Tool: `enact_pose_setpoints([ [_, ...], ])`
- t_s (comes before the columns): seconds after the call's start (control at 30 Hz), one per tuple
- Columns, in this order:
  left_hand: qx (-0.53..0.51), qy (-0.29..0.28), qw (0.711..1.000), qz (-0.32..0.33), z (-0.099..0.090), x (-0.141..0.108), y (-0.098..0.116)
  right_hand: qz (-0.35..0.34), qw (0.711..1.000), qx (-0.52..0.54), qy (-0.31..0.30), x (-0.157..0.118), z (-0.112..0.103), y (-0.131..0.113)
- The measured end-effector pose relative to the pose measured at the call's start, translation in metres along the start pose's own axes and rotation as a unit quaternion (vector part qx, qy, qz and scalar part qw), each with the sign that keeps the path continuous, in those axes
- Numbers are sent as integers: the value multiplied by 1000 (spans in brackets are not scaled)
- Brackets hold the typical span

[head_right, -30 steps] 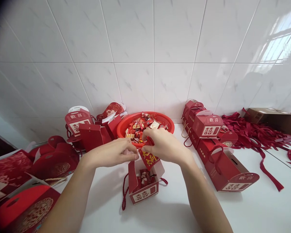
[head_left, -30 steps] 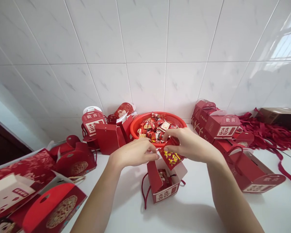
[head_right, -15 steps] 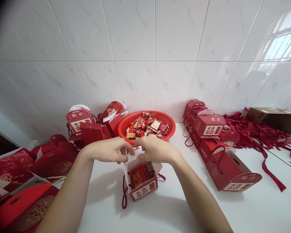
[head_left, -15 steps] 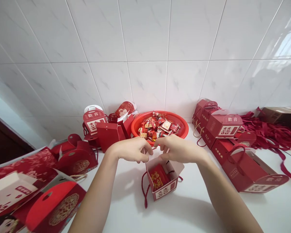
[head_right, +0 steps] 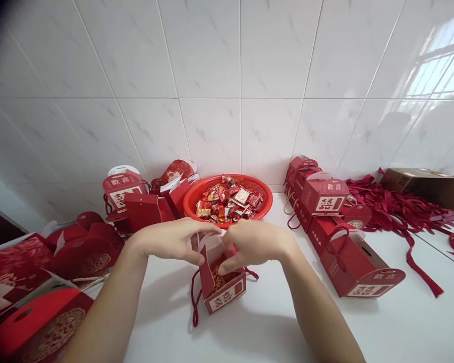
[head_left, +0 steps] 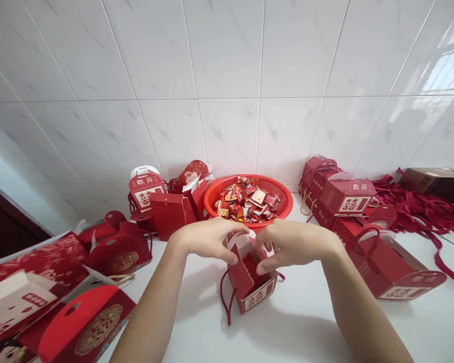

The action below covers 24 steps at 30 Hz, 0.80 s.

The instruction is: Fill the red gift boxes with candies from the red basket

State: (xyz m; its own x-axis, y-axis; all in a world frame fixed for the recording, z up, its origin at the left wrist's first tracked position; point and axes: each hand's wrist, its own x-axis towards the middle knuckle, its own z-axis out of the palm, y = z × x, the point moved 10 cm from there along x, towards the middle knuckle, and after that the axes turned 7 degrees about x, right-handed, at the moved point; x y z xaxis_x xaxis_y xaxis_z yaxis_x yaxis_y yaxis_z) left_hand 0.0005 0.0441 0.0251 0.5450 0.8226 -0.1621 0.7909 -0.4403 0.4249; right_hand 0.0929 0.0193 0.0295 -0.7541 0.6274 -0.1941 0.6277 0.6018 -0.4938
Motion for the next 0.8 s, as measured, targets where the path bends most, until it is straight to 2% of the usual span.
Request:
enact_pose_setpoints([
  [0.07,14,10,1000,-14,4,4,-1,-15,999,21,-47,2,11,-7],
  [0.13,35,10,998,-44,9,8,-5,0,996,25,-81,4,19,-6],
  [0.27,108,-31,988,-107,19,11,-13,9,995,-3,-98,12,23,1],
  [0.33,126,-59,986,-93,22,10,-9,22,996,-24,-89,18,22,8],
  [0.5,100,-86,991,-37,23,5,2,126,986,-97,-42,24,11,31],
  [0.57,88,-103,990,-27,26,4,5,148,982,-109,-33,26,10,37],
  [0.67,75,-130,988,-25,36,4,10,142,985,-93,-41,32,13,43],
  [0.8,92,-129,986,-46,46,11,10,88,993,11,-82,43,23,47],
])
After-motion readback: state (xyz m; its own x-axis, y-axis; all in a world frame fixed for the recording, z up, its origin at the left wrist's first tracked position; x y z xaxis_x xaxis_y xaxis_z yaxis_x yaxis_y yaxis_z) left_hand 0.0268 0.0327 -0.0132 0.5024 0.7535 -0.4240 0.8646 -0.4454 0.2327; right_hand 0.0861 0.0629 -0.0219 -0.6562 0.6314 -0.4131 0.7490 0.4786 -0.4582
